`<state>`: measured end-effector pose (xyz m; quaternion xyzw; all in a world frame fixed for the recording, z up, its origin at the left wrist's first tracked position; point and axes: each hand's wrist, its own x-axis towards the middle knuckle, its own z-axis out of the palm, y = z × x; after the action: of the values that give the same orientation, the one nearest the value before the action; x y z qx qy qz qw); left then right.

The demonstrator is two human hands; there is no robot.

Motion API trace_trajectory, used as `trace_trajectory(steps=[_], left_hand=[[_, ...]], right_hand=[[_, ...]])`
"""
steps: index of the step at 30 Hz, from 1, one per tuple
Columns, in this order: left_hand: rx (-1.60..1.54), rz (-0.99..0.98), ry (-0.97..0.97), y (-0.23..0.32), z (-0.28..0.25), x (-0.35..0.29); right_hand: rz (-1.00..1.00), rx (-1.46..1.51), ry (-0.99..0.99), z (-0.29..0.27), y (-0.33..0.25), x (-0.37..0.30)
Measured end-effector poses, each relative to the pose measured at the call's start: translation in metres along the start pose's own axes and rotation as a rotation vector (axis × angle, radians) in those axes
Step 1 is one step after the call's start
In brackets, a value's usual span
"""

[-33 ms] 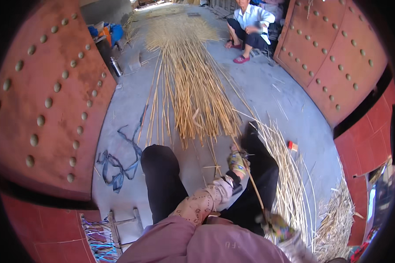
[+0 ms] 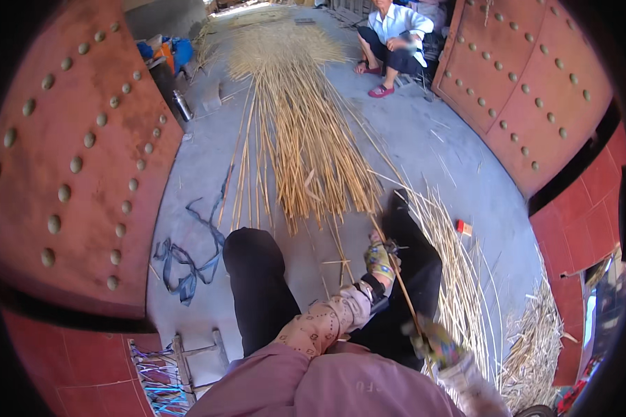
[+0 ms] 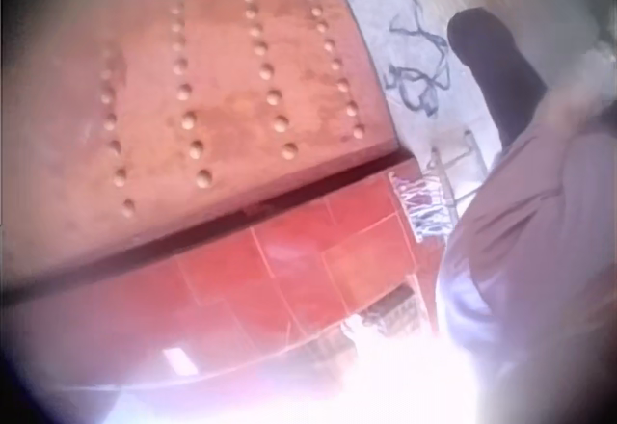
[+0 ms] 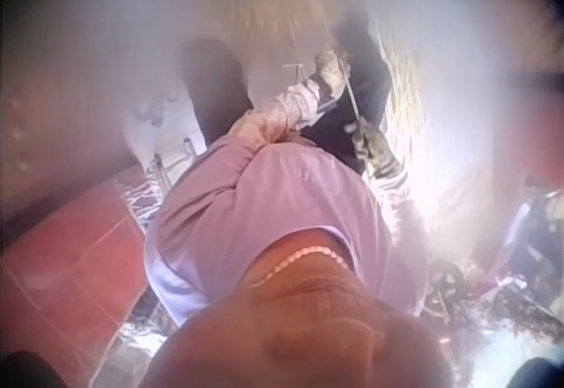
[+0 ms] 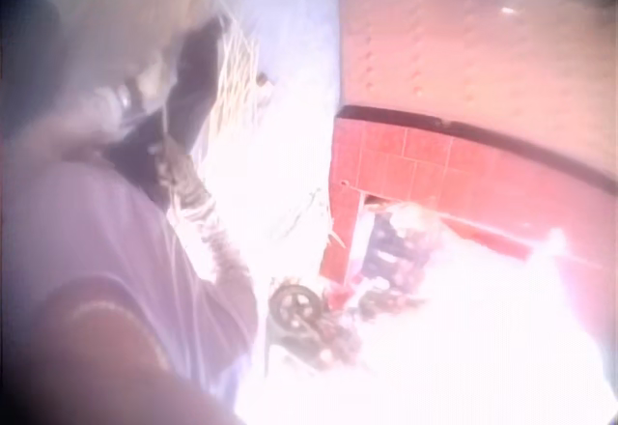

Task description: The recorder uses a hand tool to split or process long stalks of bamboo or reed.

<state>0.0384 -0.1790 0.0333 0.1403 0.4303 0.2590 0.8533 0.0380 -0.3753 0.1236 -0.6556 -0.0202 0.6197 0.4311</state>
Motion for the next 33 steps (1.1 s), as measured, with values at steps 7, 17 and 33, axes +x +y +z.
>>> trace_trajectory(steps=[7,17,33], left_hand=[[0.005,0.166,0.114,0.013,-0.011,0.038],[-0.036,0.115,-0.017,0.056,0.008,0.021],[-0.185,0.15,0.013,0.1,-0.027,0.113]], right_hand=[[-0.141,0.12,-0.128,0.015,-0.016,0.051],[0.135,0.084,-0.068,-0.027,0.037,-0.033],[-0.168,0.151,-0.385,-0.056,0.058,-0.029]])
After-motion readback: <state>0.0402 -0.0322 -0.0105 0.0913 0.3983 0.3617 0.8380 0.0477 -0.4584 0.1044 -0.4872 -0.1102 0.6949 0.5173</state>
